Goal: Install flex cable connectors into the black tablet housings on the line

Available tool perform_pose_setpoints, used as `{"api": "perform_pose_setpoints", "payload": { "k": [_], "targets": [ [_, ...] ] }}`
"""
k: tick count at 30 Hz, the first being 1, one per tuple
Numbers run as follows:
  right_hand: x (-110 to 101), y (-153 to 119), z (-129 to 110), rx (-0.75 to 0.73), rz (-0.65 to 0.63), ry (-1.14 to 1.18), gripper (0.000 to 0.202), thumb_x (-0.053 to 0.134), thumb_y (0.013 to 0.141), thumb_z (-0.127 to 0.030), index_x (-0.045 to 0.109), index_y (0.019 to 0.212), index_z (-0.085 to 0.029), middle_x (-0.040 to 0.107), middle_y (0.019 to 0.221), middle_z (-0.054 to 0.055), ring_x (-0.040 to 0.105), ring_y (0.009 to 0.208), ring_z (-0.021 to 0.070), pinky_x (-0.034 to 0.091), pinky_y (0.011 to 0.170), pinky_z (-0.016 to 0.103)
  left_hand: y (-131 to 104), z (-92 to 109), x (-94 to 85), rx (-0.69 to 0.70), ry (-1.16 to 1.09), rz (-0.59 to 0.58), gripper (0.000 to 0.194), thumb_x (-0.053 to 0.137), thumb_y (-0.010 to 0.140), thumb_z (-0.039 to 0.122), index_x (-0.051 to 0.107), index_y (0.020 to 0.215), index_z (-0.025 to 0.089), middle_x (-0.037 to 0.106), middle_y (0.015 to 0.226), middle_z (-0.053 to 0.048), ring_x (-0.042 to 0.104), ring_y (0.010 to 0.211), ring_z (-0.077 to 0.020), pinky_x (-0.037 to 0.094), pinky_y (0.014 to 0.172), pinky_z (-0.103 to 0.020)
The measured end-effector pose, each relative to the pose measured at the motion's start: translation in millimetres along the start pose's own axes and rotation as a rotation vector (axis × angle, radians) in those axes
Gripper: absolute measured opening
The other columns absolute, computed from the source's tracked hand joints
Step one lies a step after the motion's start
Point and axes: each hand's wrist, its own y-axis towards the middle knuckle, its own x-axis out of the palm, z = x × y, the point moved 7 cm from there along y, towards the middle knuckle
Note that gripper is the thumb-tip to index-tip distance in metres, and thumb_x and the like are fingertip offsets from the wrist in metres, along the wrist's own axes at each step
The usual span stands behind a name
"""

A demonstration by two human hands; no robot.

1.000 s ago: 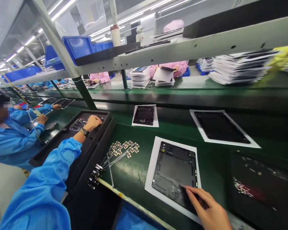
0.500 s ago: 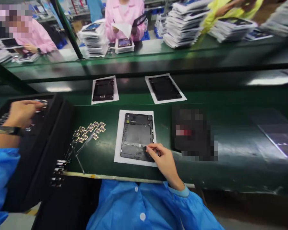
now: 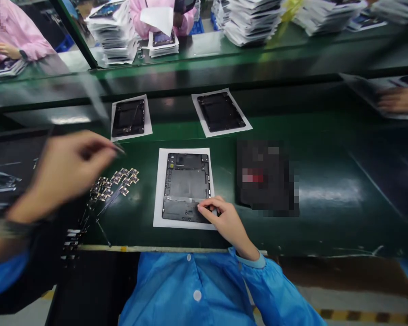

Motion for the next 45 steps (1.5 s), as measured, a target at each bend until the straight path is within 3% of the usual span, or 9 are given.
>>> {"api": "perform_pose_setpoints", "payload": {
  "k": [2,4,6,8,16,24,35,45],
  "targets": [
    [-0.6,0.2,0.2,0.005,-0.030,-0.020,0.022,0.064,0.084,-0.038,0.075,0.082,-0.019,0.065,0.079,0.006,0.055,0.072,0.0191,0.046,0.069,0.032,-32.6,24.8,82.6,0.180,-0.043,-0.440,0.009,0.063,0.076,0.019,0.072,0.074,0.021,0.071,0.075,0.003,0.063,0.072,-0.0175,0.050,0.071,-0.029],
    [-0.2,-0.4,0.1,0.005,-0.064,-0.030,0.020,0.064,0.084,-0.036,0.075,0.082,-0.019,0.065,0.079,0.006,0.056,0.074,0.0196,0.045,0.069,0.031,-63.2,33.5,148.2,0.207,-0.160,-0.712,0.012,0.059,0.078,0.014,0.069,0.076,0.018,0.071,0.075,-0.001,0.062,0.066,-0.0157,0.048,0.065,-0.027],
    [0.9,-1.9,-1.0,-0.002,-0.096,-0.029,0.017,0.064,0.084,-0.032,0.074,0.082,-0.019,0.066,0.080,0.006,0.057,0.077,0.0203,0.045,0.071,0.032,-80.4,35.8,189.3,0.195,-0.261,-0.833,0.011,0.056,0.080,0.013,0.067,0.078,0.017,0.067,0.070,-0.002,0.059,0.063,-0.0144,0.045,0.060,-0.025],
    [0.9,-3.4,-2.2,-0.005,-0.108,-0.031,0.014,0.064,0.083,-0.029,0.074,0.081,-0.019,0.064,0.079,0.006,0.058,0.079,0.0203,0.045,0.073,0.032,-87.0,36.6,208.9,0.175,-0.338,-0.892,0.010,0.056,0.082,0.013,0.065,0.079,0.016,0.063,0.065,0.000,0.057,0.060,-0.0133,0.044,0.059,-0.024],
    [1.3,-3.5,-8.9,-0.016,-0.185,-0.047,0.011,0.066,0.084,-0.025,0.074,0.079,-0.020,0.067,0.077,0.005,0.057,0.083,0.0212,0.045,0.075,0.033,-85.2,35.2,215.6,0.073,-0.450,-0.986,0.006,0.060,0.081,0.016,0.066,0.078,0.015,0.059,0.064,0.001,0.052,0.059,-0.0115,0.042,0.059,-0.023],
    [3.3,-1.5,-21.3,-0.085,-0.299,-0.137,0.015,0.063,0.085,-0.019,0.072,0.073,-0.022,0.072,0.076,0.004,0.055,0.084,0.0225,0.044,0.074,0.035,-99.2,22.9,233.7,-0.059,-0.503,-1.055,0.007,0.069,0.073,0.020,0.065,0.072,0.016,0.059,0.062,0.001,0.053,0.060,-0.0127,0.041,0.060,-0.025],
    [4.1,-2.6,-23.4,-0.089,-0.341,-0.192,0.015,0.066,0.082,-0.010,0.070,0.073,-0.021,0.068,0.072,0.002,0.054,0.083,0.0218,0.042,0.074,0.033,-99.7,23.1,236.4,-0.028,-0.445,-1.093,0.012,0.068,0.072,0.024,0.066,0.064,0.016,0.056,0.054,0.002,0.047,0.052,-0.0114,0.037,0.052,-0.024],
    [2.5,-2.3,-24.8,-0.100,-0.337,-0.206,0.016,0.064,0.081,-0.009,0.070,0.072,-0.021,0.069,0.072,0.002,0.055,0.083,0.0217,0.043,0.072,0.032,-99.6,28.6,231.5,-0.014,-0.479,-1.083,0.013,0.064,0.077,0.025,0.069,0.070,0.015,0.061,0.058,0.000,0.056,0.054,-0.0128,0.044,0.055,-0.024]
  ]
}}
